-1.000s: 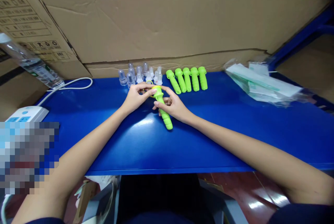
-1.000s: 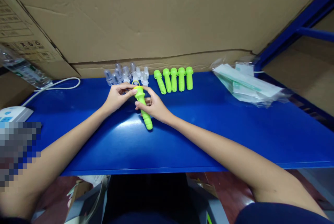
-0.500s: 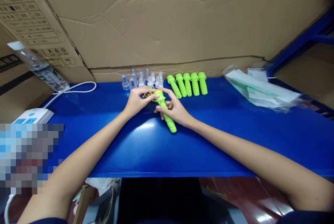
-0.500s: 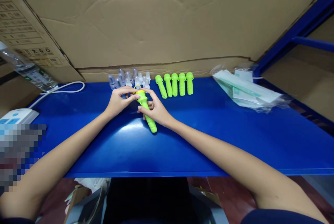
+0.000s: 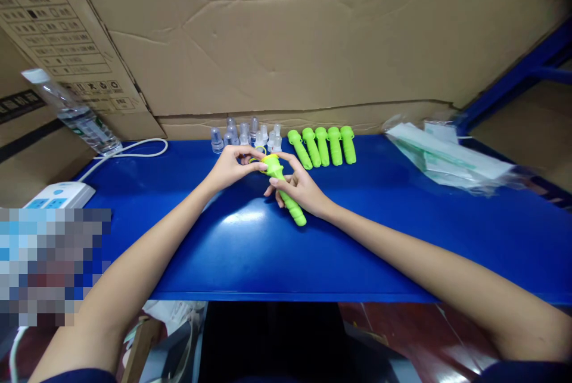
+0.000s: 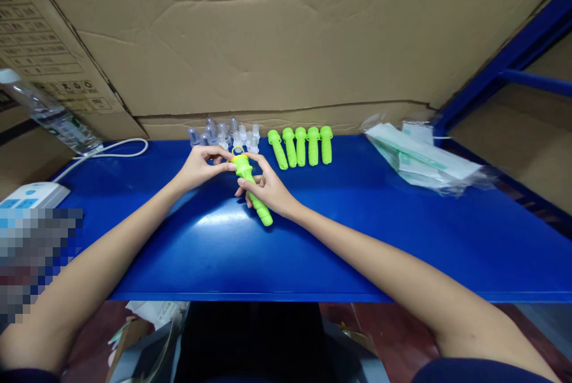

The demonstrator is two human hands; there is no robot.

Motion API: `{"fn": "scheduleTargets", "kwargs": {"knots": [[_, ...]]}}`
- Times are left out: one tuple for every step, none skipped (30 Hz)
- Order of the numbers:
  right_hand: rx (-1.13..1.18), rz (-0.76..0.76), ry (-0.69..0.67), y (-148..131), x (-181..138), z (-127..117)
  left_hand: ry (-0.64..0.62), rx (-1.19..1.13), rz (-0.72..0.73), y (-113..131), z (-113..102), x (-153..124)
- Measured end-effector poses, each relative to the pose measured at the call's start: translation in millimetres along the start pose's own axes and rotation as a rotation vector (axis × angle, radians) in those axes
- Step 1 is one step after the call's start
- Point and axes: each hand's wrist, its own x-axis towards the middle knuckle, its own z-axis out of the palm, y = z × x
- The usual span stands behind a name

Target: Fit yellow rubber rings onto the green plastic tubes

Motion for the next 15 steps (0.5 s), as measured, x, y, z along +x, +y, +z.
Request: {"fn": "scheduleTargets", "kwargs": {"knots": [[-0.006,-0.007,0.005,0,0,0,0.012,-0.006,0.0,0,1,0],[-0.011,-0.013,0.012,0,0,0,0.024,-0.01,0.001,0,2,0],[-0.014,-0.02,0.019,0,0,1,0.036,-0.013,0.004,-1,3,0],[-0.017,-0.024,0.027,0,0,1,0.048,-0.017,0.007,-1,4,-1],[-0.02,-0.026,0.035,0,0,1,0.058,-0.024,0.008,-1,5,-1],[-0.023,-0.025,0.045,0,0,1,0.07,-0.031,0.006,-2,6,-1],[-0.025,-0.022,0.054,0,1,1,0.082,-0.037,0.003,-2,8,-2],[-0.026,-0.02,0.065,0,1,1,0.092,-0.037,-0.001,-2,9,-2],[-0.027,-0.019,0.077,1,1,1,0.103,-0.032,-0.002,-3,11,-3],[-0.027,-0.019,0.091,1,2,1,0.115,-0.023,-0.002,-3,12,-4],[-0.026,-0.02,0.105,1,2,1,0.129,-0.009,0.0,-2,14,-5],[-0.024,-0.021,0.119,0,2,1,0.148,0.008,0.004,-2,16,-5],[-0.023,-0.021,0.131,0,2,1,0.171,0.031,0.01,-1,19,-6],[-0.021,-0.02,0.141,0,2,1,0.196,0.061,0.016,1,21,-7],[-0.02,-0.021,0.149,0,2,1,0.221,0.099,0.024,3,23,-9]]}}
